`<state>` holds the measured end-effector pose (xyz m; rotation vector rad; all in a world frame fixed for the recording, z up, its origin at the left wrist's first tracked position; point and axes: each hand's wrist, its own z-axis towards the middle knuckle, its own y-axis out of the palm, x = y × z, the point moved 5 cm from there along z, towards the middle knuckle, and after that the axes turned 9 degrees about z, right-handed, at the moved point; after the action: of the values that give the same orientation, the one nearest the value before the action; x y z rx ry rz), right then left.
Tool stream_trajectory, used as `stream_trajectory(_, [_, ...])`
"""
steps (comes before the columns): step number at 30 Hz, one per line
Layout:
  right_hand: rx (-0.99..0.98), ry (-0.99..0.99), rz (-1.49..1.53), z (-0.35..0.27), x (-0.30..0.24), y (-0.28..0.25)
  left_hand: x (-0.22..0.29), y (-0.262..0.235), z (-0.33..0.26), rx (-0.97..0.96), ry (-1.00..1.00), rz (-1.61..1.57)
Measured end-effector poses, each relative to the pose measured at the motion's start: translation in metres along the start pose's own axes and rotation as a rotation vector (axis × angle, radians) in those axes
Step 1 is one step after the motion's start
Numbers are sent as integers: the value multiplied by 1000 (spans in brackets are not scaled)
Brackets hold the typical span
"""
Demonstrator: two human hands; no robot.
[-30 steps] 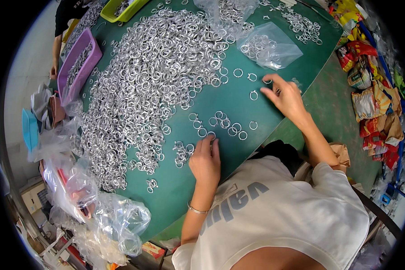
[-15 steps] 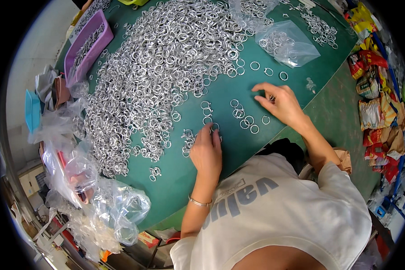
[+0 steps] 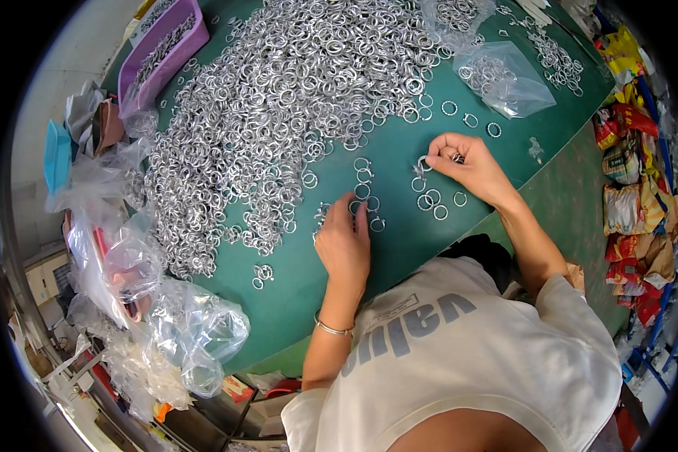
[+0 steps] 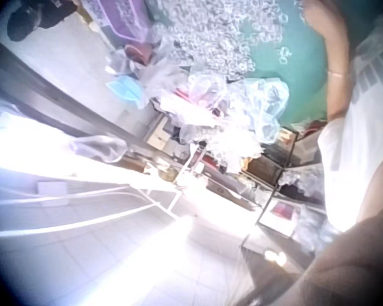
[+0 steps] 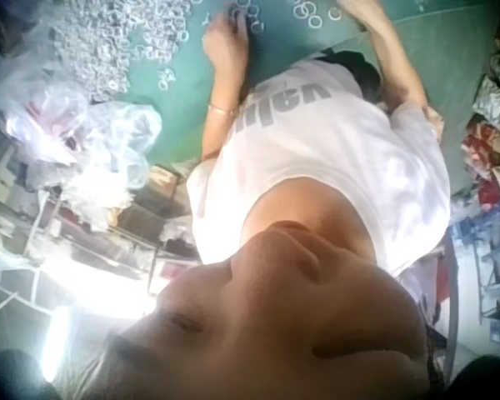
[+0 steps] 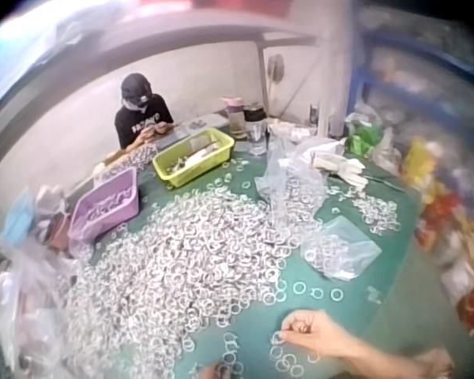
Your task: The person picks up small metal rings from a pile on a table and places them into plastic bags by hand.
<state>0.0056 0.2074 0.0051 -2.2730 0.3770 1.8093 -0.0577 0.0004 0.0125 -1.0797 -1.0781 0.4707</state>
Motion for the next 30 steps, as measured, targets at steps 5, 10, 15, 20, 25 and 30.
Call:
stream_trajectory(5, [-24,193,327,-5,-2,2,19,2,4,-133,-15,-202])
stream_trajectory(10, [-30,227,571,-9,1,-9,44,6,13,-105,115,-190])
stream_trajectory(15, [348,-33,183,-22,-48,-97,8,13,11,-203,-133,153])
stream_trajectory(20, [661,-195,-382,-5,-80,-230,2,15,8,-138,-33,217])
stream_trajectory(25, [694,-429,-780,11,-55,-267,-8,5,-2,-55,17,189])
stream_trajectory(30, [294,-189,-407,-16,-66,-94,-9,-8,-23,-7,-35,81])
